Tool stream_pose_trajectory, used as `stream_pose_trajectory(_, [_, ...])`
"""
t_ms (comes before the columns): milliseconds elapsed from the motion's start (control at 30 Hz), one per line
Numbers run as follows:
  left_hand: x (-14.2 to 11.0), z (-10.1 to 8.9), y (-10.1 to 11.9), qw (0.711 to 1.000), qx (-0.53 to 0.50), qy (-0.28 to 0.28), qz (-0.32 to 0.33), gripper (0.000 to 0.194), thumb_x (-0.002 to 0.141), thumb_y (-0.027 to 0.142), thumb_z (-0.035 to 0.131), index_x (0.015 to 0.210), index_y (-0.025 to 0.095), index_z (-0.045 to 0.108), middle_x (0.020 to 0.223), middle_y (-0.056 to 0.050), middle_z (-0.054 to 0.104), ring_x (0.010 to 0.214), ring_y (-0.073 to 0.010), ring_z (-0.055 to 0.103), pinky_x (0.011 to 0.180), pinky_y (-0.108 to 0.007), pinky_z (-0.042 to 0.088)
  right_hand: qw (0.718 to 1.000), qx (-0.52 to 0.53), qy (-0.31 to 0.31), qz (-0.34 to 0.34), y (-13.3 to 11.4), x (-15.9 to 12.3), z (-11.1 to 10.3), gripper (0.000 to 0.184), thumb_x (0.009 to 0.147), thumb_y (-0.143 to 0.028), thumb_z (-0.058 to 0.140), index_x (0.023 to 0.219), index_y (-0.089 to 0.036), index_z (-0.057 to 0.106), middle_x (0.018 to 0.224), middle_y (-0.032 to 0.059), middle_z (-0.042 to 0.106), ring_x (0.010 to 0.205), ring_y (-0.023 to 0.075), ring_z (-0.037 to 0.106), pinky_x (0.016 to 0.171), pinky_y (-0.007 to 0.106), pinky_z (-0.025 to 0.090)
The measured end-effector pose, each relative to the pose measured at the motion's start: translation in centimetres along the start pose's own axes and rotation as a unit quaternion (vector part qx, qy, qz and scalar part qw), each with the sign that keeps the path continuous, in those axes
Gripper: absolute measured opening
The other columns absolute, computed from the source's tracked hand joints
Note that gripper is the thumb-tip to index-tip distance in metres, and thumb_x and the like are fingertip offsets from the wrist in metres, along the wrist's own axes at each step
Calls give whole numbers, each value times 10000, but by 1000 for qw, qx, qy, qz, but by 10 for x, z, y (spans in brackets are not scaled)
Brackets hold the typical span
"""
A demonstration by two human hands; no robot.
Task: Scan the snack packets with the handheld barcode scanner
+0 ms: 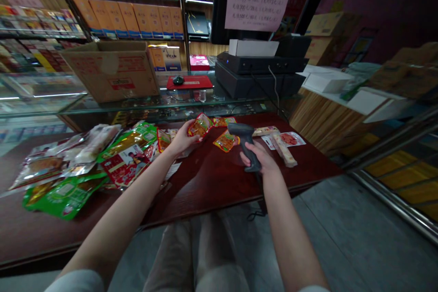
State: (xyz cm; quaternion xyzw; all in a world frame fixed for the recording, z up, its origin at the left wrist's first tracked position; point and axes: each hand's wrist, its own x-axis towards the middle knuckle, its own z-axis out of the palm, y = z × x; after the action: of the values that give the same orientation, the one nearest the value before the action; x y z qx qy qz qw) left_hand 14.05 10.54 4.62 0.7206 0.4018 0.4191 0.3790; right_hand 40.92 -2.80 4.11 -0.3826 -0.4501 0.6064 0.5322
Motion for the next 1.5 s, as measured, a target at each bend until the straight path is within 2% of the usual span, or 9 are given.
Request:
stream_pose_trajectory(133, [-22, -14, -3, 997, 39, 43, 45, 750, 732, 244, 696, 1424, 161, 418, 1418, -140, 558, 1272, -266, 567, 1114, -432, 423, 996, -30, -76, 29, 1, -3, 9, 425, 806, -497, 704, 1020, -204, 483, 468, -83, 504, 366, 95, 426, 370, 192, 299])
stream_pose_trajectory(300, [-35, -11, -7, 998, 47, 32, 41, 838, 748, 247, 674, 1504, 171, 320, 1380, -139, 590, 1199, -261, 622, 1048, -416, 476, 992, -26, -117, 32, 1, -1, 21, 498, 788, -474, 743, 1123, -184, 515, 625, -30, 601, 408, 82, 437, 372, 205, 315])
stream_pose_trajectory(533, [-39, -10, -7, 993, 112, 5, 37, 555, 759, 197, 653, 1297, 196, 519, 1229, -82, 674, 1083, -241, 666, 990, -404, 510, 992, -1, -117, 36, 8, 3, 20, 501, 793, -494, 748, 1122, -194, 519, 551, -80, 488, 402, 74, 401, 375, 193, 294])
stream_pose_trajectory(767, [-41, -7, -14, 989, 122, 49, 67, 523, 727, 203, 724, 1175, 184, 456, 1142, -121, 671, 977, -218, 685, 852, -346, 546, 991, -9, -127, 36, 13, 4, 14, 473, 799, -503, 748, 1076, -192, 523, 609, -69, 489, 420, 64, 390, 386, 199, 312])
stream_pose_trajectory(933, [-42, -6, -12, 988, 137, 46, 54, 525, 727, 199, 721, 1175, 199, 447, 1167, -108, 661, 991, -221, 682, 896, -361, 527, 991, -20, -128, 41, 13, 3, 13, 461, 811, -538, 722, 1041, -208, 497, 543, -82, 469, 412, 81, 403, 393, 197, 300])
stream_pose_trajectory(1133, [-48, -14, 7, 979, 198, 41, 17, 516, 789, 319, 664, 1247, 223, 447, 1127, -84, 680, 947, -245, 686, 857, -374, 524, 998, -27, -60, 13, 9, 2, 14, 459, 770, -531, 738, 928, -240, 420, 464, -93, 488, 363, 96, 402, 368, 194, 258])
stream_pose_trajectory(1233, [-50, -22, 19, 951, 290, 101, -24, 486, 843, 409, 584, 1256, 172, 486, 1055, -135, 695, 986, -309, 663, 879, -435, 504, 999, -41, -6, -3, 6, 2, 16, 399, 768, -502, 705, 875, -239, 425, 447, -77, 508, 357, 106, 422, 368, 206, 258])
stream_pose_trajectory(1400, [-57, -33, 29, 870, 454, 189, -6, 417, 866, 367, 507, 1195, 122, 578, 992, -201, 689, 1122, -413, 563, 953, -580, 414, 995, -77, 63, -28, 2, 6, 16, 321, 711, -440, 668, 858, -192, 528, 513, 3, 612, 430, 128, 501, 424, 236, 339])
stream_pose_trajectory(1500, [-62, -42, 29, 839, 493, 229, -12, 433, 850, 274, 489, 1233, 92, 577, 1123, -245, 651, 1199, -454, 506, 955, -648, 383, 990, -89, 99, -44, -1, 8, 12, 305, 696, -422, 660, 869, -183, 582, 538, 7, 625, 459, 135, 509, 449, 247, 370])
